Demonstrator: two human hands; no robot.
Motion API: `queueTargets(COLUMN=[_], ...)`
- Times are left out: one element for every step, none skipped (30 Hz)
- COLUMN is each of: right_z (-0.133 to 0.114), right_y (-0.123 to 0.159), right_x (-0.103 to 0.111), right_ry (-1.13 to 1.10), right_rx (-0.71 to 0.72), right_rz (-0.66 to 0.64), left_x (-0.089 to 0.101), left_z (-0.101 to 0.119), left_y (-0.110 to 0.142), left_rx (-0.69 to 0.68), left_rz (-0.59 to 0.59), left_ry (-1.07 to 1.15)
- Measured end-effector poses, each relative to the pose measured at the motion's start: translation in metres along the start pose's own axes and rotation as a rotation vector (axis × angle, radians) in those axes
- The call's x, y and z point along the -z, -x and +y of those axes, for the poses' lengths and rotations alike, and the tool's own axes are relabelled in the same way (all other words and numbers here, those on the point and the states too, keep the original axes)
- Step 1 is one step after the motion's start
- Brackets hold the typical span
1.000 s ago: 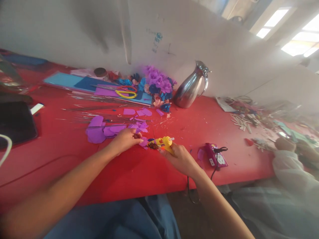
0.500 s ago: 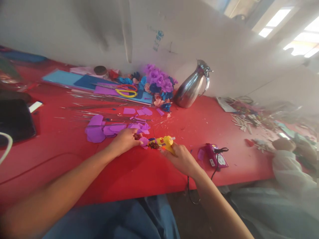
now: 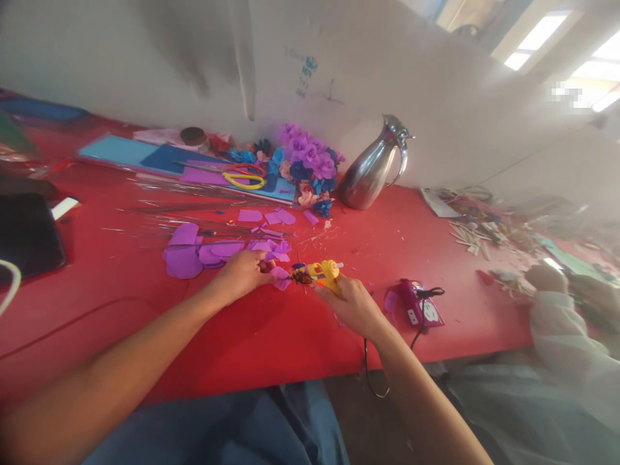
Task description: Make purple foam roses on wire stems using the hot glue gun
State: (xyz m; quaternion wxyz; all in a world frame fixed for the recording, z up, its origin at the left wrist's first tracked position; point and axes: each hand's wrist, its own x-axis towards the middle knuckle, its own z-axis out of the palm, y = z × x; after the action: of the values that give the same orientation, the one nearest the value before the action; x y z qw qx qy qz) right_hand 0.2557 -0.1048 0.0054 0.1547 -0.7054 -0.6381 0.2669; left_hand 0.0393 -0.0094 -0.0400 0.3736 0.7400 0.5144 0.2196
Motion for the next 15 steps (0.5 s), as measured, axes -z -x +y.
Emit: queueTargets(right_z=[0.0002, 0.0003, 0.0003, 0.0002, 0.0001, -0.0001, -0.0004, -0.0008, -0.0012, -0.0016, -0.002, -0.0024, -0.0028, -0.0032, -0.0036], right_y=[-0.0001, -0.0003, -0.0005, -0.0007, -0.0009, -0.0011, -0.0012, -0.0012, -0.001, -0.0007, -0.0001, 0.0008, 0.0018, 0.003, 0.0044], right_x=[0.0, 0.0, -0.0001, -0.0001, -0.0001, 0.0, 0.0002, 0.0005, 0.001, 0.0017, 0.0025, 0.0035, 0.0046, 0.0056, 0.0065], right_ry=[-0.003, -0.005, -0.004, -0.001, 0.003, 0.005, 0.005, 0.004, -0.001, -0.008, -0.018, -0.029, -0.042, -0.053, -0.061], right_rx=[-0.001, 0.001, 0.004, 0.005, 0.004, 0.002, 0.0, -0.001, 0.001, 0.004, 0.006, 0.005, 0.001, -0.003, -0.007], right_rz=[0.003, 0.009, 0.016, 0.027, 0.033, 0.037, 0.034, 0.03, 0.029, 0.029, 0.027, 0.025, 0.02, 0.016, 0.011], left_x=[-0.0004, -0.0009, -0.0013, -0.0017, -0.0019, -0.002, -0.0018, -0.0016, -0.0013, -0.001, -0.0009, -0.001, -0.0012, -0.0016, -0.0021], left_z=[-0.0005, -0.0012, -0.0019, -0.0025, -0.0029, -0.003, -0.0029, -0.0026, -0.0023, -0.0021, -0.0021, -0.0022, -0.0026, -0.0031, -0.0037], left_y=[-0.0002, -0.0004, -0.0007, -0.001, -0.0012, -0.0013, -0.0014, -0.0013, -0.0013, -0.0012, -0.0011, -0.0011, -0.0012, -0.0014, -0.0017], left_rx=[-0.006, -0.01, -0.014, -0.017, -0.016, -0.012, -0.006, 0.0, 0.008, 0.016, 0.022, 0.026, 0.029, 0.03, 0.028], left_rz=[0.007, 0.014, 0.021, 0.025, 0.029, 0.029, 0.029, 0.026, 0.021, 0.015, 0.008, 0.0, -0.01, -0.018, -0.025], left_ry=[0.008, 0.022, 0.04, 0.058, 0.073, 0.08, 0.08, 0.075, 0.069, 0.069, 0.077, 0.088, 0.102, 0.115, 0.125])
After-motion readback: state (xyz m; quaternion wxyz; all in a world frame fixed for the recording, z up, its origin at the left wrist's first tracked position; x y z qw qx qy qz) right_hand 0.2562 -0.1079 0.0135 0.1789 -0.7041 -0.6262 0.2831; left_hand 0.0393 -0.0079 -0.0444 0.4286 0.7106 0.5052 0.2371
